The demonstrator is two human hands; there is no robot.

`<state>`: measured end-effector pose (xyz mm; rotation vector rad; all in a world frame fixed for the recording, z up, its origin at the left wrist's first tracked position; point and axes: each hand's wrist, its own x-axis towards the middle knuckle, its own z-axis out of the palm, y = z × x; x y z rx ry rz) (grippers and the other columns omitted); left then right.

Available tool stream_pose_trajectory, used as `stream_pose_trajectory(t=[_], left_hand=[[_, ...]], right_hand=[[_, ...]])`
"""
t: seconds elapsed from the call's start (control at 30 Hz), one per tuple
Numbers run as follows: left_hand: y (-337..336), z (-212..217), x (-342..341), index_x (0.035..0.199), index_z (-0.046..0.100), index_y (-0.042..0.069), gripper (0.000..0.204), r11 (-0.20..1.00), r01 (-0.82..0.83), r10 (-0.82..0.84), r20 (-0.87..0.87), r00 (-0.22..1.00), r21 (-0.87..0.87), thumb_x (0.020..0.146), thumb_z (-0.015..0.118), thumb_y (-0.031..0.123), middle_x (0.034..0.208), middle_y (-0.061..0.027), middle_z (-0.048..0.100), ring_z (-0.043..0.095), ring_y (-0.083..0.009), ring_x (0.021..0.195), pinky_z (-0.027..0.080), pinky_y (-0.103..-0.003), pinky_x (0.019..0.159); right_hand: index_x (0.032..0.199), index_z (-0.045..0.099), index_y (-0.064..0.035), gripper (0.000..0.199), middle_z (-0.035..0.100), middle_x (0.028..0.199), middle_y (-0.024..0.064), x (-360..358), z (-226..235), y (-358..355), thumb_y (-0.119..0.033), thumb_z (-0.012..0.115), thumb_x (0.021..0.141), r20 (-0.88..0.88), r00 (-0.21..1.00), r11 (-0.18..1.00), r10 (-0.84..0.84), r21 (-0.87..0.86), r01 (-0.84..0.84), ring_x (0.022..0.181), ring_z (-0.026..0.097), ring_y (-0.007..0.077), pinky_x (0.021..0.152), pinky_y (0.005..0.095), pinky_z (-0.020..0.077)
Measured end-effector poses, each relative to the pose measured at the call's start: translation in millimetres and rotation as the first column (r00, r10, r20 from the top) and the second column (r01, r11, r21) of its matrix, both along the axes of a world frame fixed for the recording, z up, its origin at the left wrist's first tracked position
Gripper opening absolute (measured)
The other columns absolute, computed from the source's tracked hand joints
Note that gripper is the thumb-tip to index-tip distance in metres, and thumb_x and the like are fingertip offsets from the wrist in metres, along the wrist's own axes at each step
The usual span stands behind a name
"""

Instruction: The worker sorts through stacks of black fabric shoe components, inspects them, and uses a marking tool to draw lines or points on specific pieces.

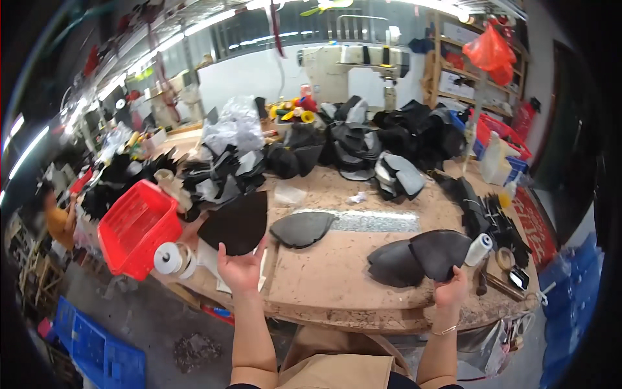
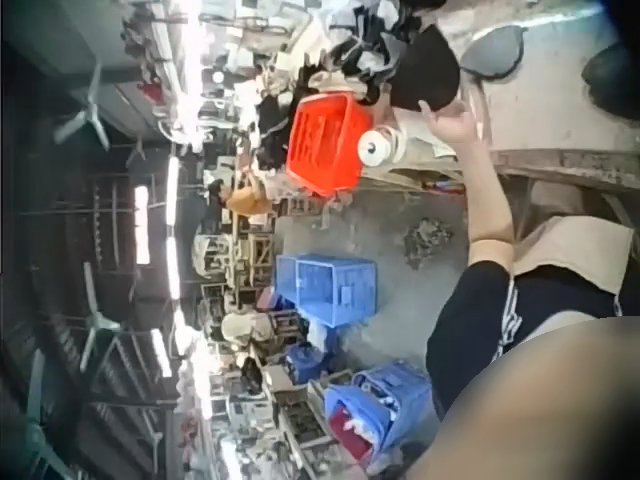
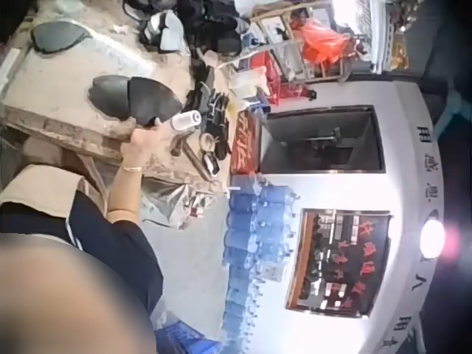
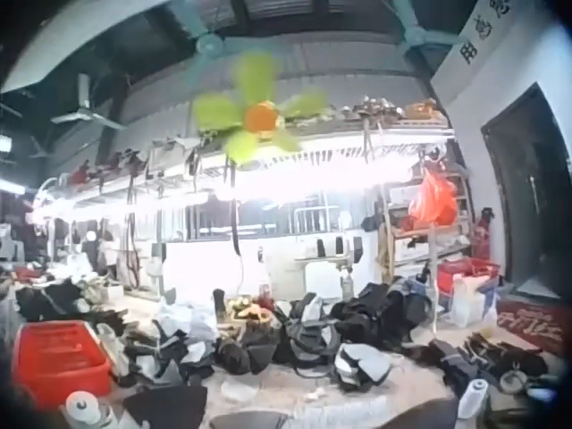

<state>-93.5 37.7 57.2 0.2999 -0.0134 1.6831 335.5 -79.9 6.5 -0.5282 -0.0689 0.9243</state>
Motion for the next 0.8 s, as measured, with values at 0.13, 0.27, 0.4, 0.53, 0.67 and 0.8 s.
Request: stream_pose_trajectory(t=[0.13,0.27,0.4,0.53,0.67,0.8], left_hand=[[-8,8,9,0.138,0.040,0.015,0.065,0.995,0.090,-0.089,-0.023,0.996,0.043,0.084,0.055,0.049,0.142,-0.0101,0.041,0.035,-0.0361,0.132,0.029,-0.063,0.103],[-10,-4,9,0.144,0.029,0.013,0.082,0.991,0.132,-0.133,0.031,0.991,0.020,0.081,0.053,0.060,0.148,-0.0120,0.030,0.028,-0.0367,0.136,0.023,-0.062,0.107],[-8,-13,11,0.144,0.027,0.011,0.087,0.987,0.153,-0.156,0.059,0.986,0.056,0.080,0.052,0.064,0.149,-0.0133,0.028,0.027,-0.0368,0.136,0.022,-0.062,0.108],[-6,-9,19,0.140,0.034,0.009,0.075,0.994,0.109,-0.109,-0.018,0.994,0.006,0.084,0.056,0.053,0.143,-0.0131,0.037,0.035,-0.0364,0.131,0.030,-0.060,0.104],[4,-10,17,0.133,0.043,0.006,0.052,0.985,-0.107,0.101,-0.053,0.993,-0.133,0.088,0.060,0.025,0.135,-0.0122,0.048,0.046,-0.0332,0.124,0.040,-0.052,0.100],[-13,-10,-24,0.130,0.047,0.005,0.045,0.982,-0.187,0.186,0.073,0.980,0.012,0.089,0.058,0.018,0.132,-0.0117,0.052,0.049,-0.0295,0.121,0.041,-0.047,0.101]], right_hand=[[0.119,0.052,-0.0019,0.035,0.055,0.123,0.0122,4,-19,8,-0.014,0.049,0.086,-0.032,0.996,0.996,0.087,-0.034,-0.088,0.114,0.053,0.0299,0.098,0.0454,0.0424],[0.116,0.054,-0.0029,0.033,0.058,0.119,0.0104,-13,-10,11,-0.016,0.052,0.086,-0.024,0.991,0.986,0.130,-0.099,-0.132,0.108,0.056,0.0280,0.092,0.0430,0.0464],[0.115,0.054,-0.0030,0.033,0.060,0.115,0.0098,-6,-14,7,-0.015,0.053,0.084,-0.004,0.989,0.986,0.150,-0.074,-0.150,0.105,0.058,0.0275,0.092,0.0433,0.0466],[0.114,0.055,-0.0026,0.032,0.060,0.116,0.0113,-19,7,4,-0.014,0.053,0.083,0.026,0.990,0.989,0.141,-0.044,-0.140,0.105,0.057,0.0281,0.092,0.0465,0.0460],[0.113,0.054,0.0002,0.032,0.059,0.114,0.0130,-56,13,51,-0.008,0.052,0.082,0.010,0.973,0.972,0.232,0.034,-0.233,0.105,0.056,0.0304,0.094,0.0494,0.0452],[0.102,0.053,-0.0010,0.022,0.058,0.104,0.0129,-170,30,137,0.003,0.051,0.080,-0.028,0.946,0.946,0.323,0.008,-0.323,0.096,0.058,0.0275,0.086,0.0431,0.0504]])
